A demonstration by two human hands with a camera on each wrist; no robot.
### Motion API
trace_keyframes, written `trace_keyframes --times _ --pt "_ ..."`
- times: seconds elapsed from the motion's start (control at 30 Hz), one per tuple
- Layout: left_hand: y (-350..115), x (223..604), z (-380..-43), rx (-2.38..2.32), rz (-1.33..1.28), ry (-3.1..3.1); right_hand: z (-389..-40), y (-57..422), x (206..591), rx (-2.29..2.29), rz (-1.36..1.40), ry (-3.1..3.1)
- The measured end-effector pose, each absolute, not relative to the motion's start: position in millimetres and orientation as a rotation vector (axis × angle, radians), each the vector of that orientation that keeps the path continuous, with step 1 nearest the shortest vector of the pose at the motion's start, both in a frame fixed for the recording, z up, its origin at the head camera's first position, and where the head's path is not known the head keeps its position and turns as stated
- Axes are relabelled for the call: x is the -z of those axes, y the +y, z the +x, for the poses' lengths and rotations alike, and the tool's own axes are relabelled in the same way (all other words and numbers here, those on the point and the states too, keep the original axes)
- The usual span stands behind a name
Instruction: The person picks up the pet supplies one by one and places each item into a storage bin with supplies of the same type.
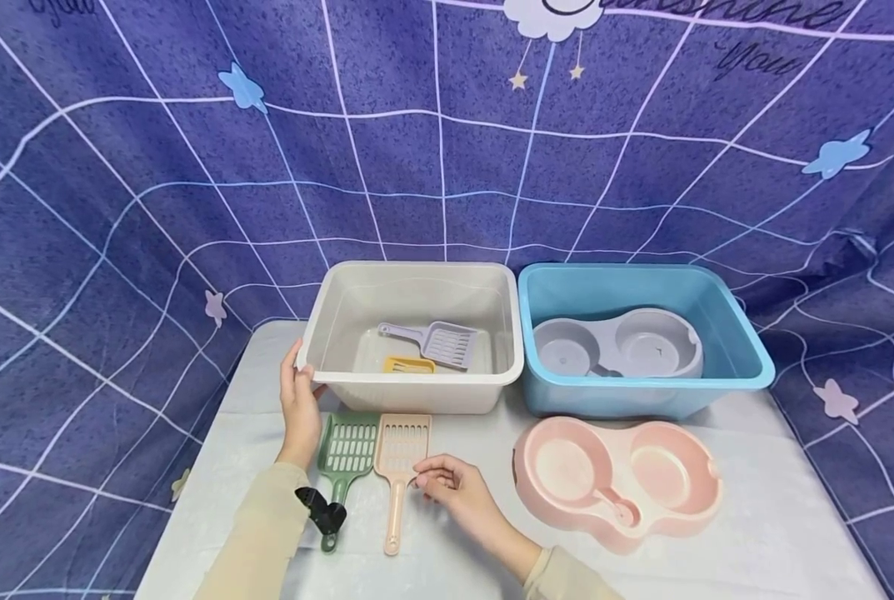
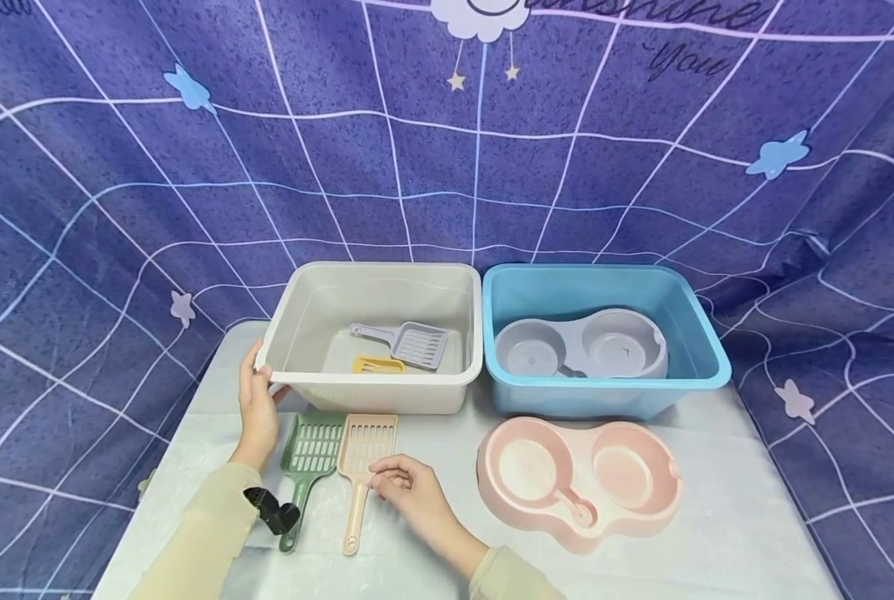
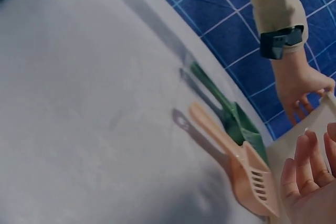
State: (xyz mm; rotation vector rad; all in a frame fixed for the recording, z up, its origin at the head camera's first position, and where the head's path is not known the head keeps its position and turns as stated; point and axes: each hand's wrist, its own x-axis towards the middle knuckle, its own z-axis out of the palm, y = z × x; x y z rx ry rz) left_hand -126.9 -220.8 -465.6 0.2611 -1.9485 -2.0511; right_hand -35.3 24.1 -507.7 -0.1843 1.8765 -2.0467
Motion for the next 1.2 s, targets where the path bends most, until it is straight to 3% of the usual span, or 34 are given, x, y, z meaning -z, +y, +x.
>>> trace_keyframes --times 1.2 --pt "-219 464 -127 2.049 0.267 -1.948 -9 7 562 2.043 -0.014 1.783"
